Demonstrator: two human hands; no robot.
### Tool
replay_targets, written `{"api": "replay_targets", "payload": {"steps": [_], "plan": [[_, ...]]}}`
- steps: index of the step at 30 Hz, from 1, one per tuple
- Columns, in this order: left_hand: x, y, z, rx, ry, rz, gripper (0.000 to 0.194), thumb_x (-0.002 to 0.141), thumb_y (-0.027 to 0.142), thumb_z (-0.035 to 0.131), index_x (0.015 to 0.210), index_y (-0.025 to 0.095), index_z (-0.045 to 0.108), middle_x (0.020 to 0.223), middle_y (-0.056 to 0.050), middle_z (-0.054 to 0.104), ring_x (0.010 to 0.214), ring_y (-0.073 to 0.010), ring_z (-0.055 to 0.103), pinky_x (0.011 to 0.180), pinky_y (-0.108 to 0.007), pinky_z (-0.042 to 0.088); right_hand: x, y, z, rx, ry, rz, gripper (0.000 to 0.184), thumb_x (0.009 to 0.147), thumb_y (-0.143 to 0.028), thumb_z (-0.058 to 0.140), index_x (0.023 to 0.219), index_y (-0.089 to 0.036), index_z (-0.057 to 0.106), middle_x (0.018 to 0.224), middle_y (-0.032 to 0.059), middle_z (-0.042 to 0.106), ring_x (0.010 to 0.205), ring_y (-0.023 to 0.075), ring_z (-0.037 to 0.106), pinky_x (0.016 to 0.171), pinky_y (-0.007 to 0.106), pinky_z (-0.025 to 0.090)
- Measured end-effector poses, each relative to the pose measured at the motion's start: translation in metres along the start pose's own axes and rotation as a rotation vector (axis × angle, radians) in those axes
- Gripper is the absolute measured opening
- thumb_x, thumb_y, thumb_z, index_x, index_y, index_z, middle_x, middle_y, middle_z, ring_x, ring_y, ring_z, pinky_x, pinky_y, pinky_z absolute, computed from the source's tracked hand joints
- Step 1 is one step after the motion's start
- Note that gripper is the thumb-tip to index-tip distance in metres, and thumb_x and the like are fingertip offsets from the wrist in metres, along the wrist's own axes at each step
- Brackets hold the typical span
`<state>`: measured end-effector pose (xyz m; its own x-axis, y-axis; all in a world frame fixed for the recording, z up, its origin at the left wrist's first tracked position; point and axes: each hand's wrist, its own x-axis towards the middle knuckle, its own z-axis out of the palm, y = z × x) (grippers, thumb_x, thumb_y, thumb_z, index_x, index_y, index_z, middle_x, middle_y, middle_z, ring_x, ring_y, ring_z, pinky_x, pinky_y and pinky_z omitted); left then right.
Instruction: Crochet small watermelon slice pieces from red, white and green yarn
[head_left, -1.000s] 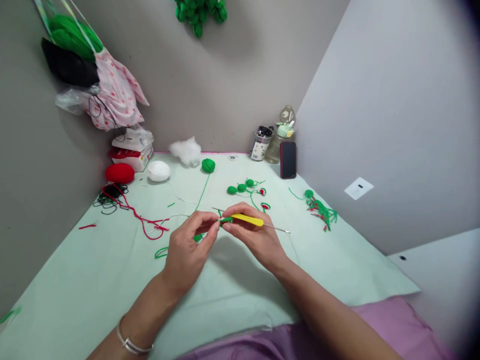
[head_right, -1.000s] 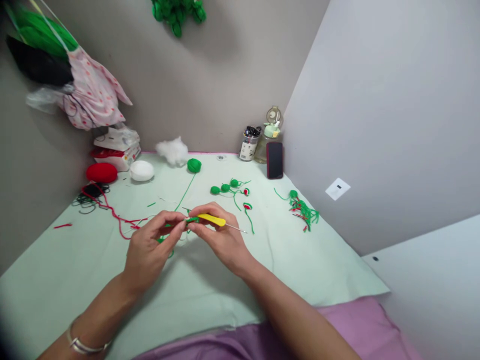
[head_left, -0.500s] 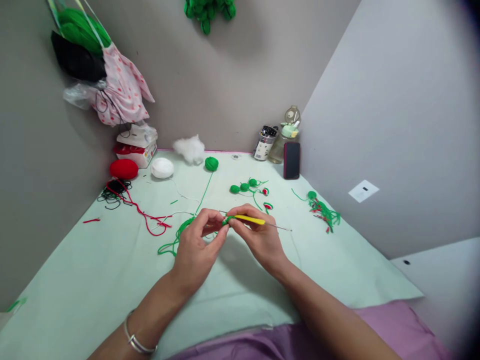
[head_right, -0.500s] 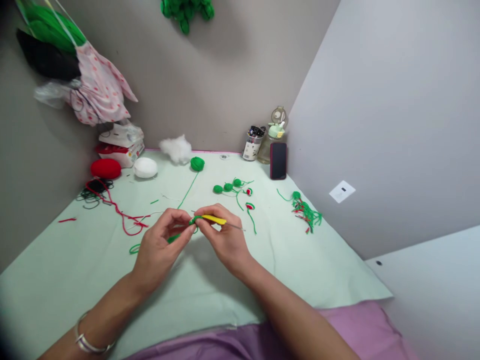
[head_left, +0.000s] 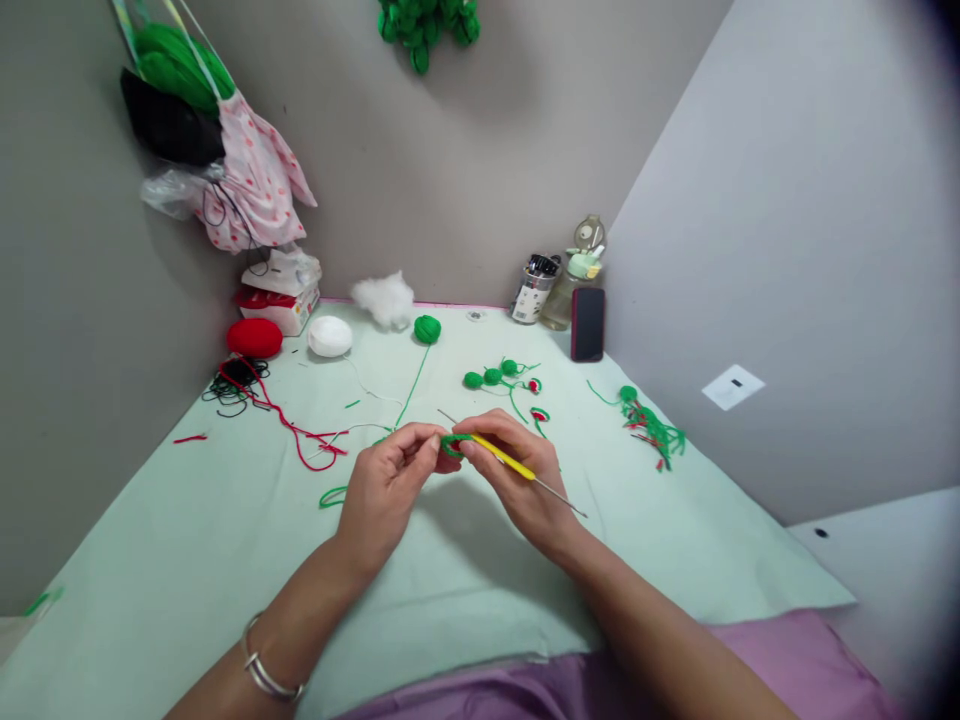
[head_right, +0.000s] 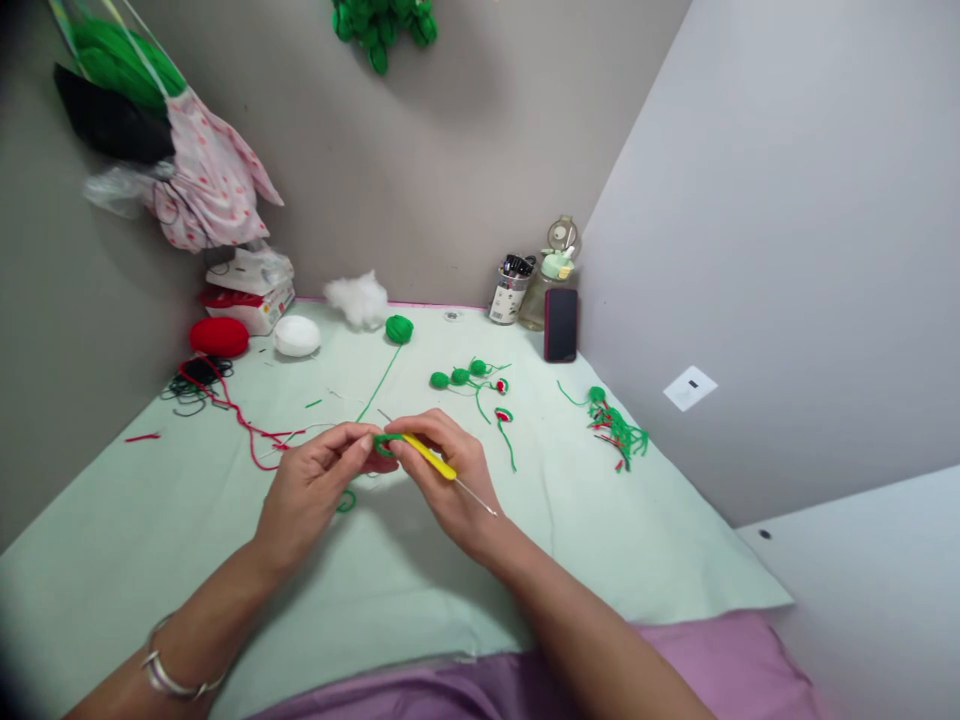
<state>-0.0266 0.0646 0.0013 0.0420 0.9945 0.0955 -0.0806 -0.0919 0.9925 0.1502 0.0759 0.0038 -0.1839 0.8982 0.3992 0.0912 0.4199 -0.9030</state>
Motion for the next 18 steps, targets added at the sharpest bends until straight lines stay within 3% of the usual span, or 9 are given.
{"api": "replay_targets", "payload": {"steps": [5,8,11,14,18], "plan": [[-0.0040,0.0013,0.0045,-0.033,0.002,0.023,0.016,0.097,0.037,0.071,0.093,0.022,0.074,0.093,-0.002,0.077,0.085,-0.0189,0.076,0.087,-0.031,0.060,-0.0013,0.0041,0.0018,-0.025,0.050,-0.016,0.007,0.098,-0.032,0.075,0.099,-0.028,0.081,0.094,0.0042,0.074,0.085,0.0193,0.069,0.076,0.033,0.054],[-0.0053,0.0019,0.0063,-0.066,0.017,0.024,0.012,0.090,0.031,0.080,0.093,0.022,0.072,0.092,0.000,0.075,0.089,-0.0183,0.075,0.086,-0.028,0.060,-0.0017,0.0053,0.0024,-0.007,0.043,-0.029,0.007,0.098,-0.033,0.075,0.099,-0.028,0.081,0.094,0.0038,0.073,0.082,0.0184,0.070,0.075,0.033,0.056],[-0.0034,0.0018,0.0051,-0.120,0.002,0.003,0.009,0.090,0.027,0.079,0.095,0.021,0.075,0.091,0.000,0.076,0.087,-0.0177,0.075,0.087,-0.029,0.061,-0.0015,0.0038,0.0018,-0.003,0.035,-0.019,0.007,0.097,-0.031,0.076,0.098,-0.028,0.082,0.094,0.0037,0.074,0.083,0.0185,0.070,0.076,0.032,0.056],[0.0009,0.0011,0.0015,-0.202,-0.044,-0.037,0.011,0.091,0.028,0.077,0.100,0.022,0.078,0.088,0.000,0.076,0.082,-0.0170,0.075,0.086,-0.032,0.064,-0.0006,0.0005,-0.0003,-0.006,-0.004,-0.023,0.008,0.097,-0.028,0.076,0.101,-0.028,0.082,0.094,0.0035,0.073,0.085,0.0185,0.070,0.076,0.032,0.055],[0.0044,0.0018,-0.0020,-0.309,-0.074,-0.092,0.006,0.088,0.027,0.077,0.089,0.021,0.078,0.088,0.000,0.075,0.081,-0.0157,0.073,0.082,-0.030,0.065,0.0009,-0.0036,-0.0033,-0.069,-0.082,-0.125,0.013,0.099,-0.026,0.073,0.107,-0.027,0.083,0.095,0.0042,0.074,0.087,0.0184,0.068,0.079,0.032,0.054]]}}
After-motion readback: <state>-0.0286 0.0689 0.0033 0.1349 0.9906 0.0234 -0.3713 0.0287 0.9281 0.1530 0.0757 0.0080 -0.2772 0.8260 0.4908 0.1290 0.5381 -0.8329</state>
